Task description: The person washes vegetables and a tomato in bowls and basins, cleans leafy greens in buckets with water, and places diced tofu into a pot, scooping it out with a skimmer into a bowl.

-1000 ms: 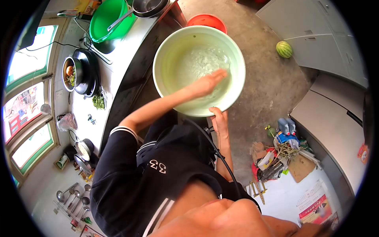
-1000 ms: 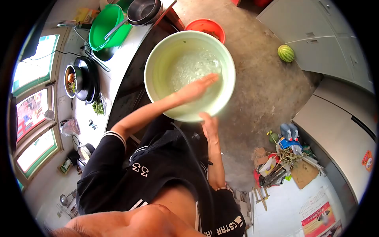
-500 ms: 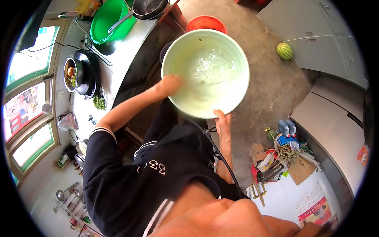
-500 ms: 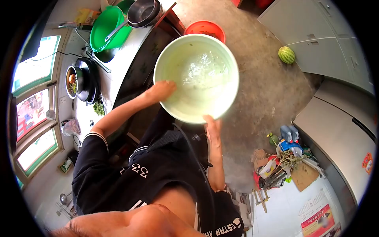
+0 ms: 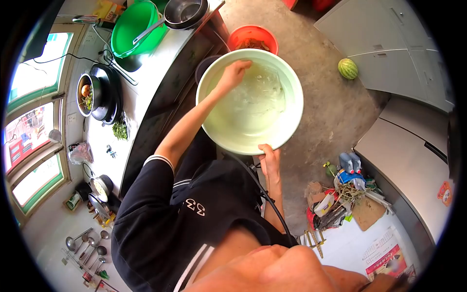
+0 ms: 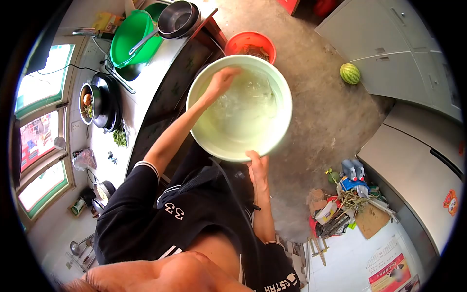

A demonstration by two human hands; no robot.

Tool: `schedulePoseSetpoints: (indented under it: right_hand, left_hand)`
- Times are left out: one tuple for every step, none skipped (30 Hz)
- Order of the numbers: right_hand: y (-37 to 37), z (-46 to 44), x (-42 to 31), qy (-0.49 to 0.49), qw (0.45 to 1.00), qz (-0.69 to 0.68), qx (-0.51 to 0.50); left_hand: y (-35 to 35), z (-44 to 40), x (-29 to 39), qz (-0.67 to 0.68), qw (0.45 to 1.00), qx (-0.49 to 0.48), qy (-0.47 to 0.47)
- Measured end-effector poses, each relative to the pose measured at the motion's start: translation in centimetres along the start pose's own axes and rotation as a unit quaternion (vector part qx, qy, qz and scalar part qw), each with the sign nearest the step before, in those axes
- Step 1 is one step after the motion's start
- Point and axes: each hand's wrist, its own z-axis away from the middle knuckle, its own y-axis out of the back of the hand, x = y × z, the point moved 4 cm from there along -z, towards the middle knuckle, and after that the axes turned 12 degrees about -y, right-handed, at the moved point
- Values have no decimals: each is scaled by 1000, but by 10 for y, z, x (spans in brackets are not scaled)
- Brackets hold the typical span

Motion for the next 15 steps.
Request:
schedulePoseSetpoints:
  right_hand:
    - [3,-2,2,-7,1000,-4,-2]
    - [8,-4,4,-16,1000,-10,-4]
    - [8,-3,5,-24,1000,-15,-7]
    - [6,-2,7,-24,999,-24,-5]
    - [4,0,8,-23,999,-31,-4]
    - [1,-2,7,-21,999,-38,-5]
    - [1,-2,6,-19,999,-31,-5]
    - [2,-1,5,-19,1000,-25,-2]
    - [3,0,5,-19,1000,-19,0]
    - [3,-3,6,-17,1000,-22,-7]
    - [5,-4,10,-17,999,-25,-12]
    - [4,-2,10,-17,999,-26,-17]
    - [3,2,10,-17,1000,-24,-10]
    - [1,4,8,-14,1000,-21,-5]
    - [-2,4,4,-10,1000,-19,-1]
  left_hand:
    - [5,0,1,34,998,35,40]
    - [6,1,4,9,999,43,25]
    - [3,2,4,-17,998,51,9]
    - [1,3,4,-44,997,60,-7]
    - [-6,6,5,-48,997,52,-7]
    - [-13,7,9,-53,998,46,-9]
    - [-18,7,12,-58,998,39,-11]
    - [-15,7,13,-55,996,62,-14]
    - [-12,7,13,-52,996,70,-5]
    - [-8,6,13,-49,996,78,4]
    - [-8,8,15,-43,995,84,14]
    - [-15,13,10,-50,997,64,9]
    - [-22,17,6,-56,997,45,4]
    - [-27,17,0,-64,998,28,-4]
    - [-21,12,-2,-56,997,52,17]
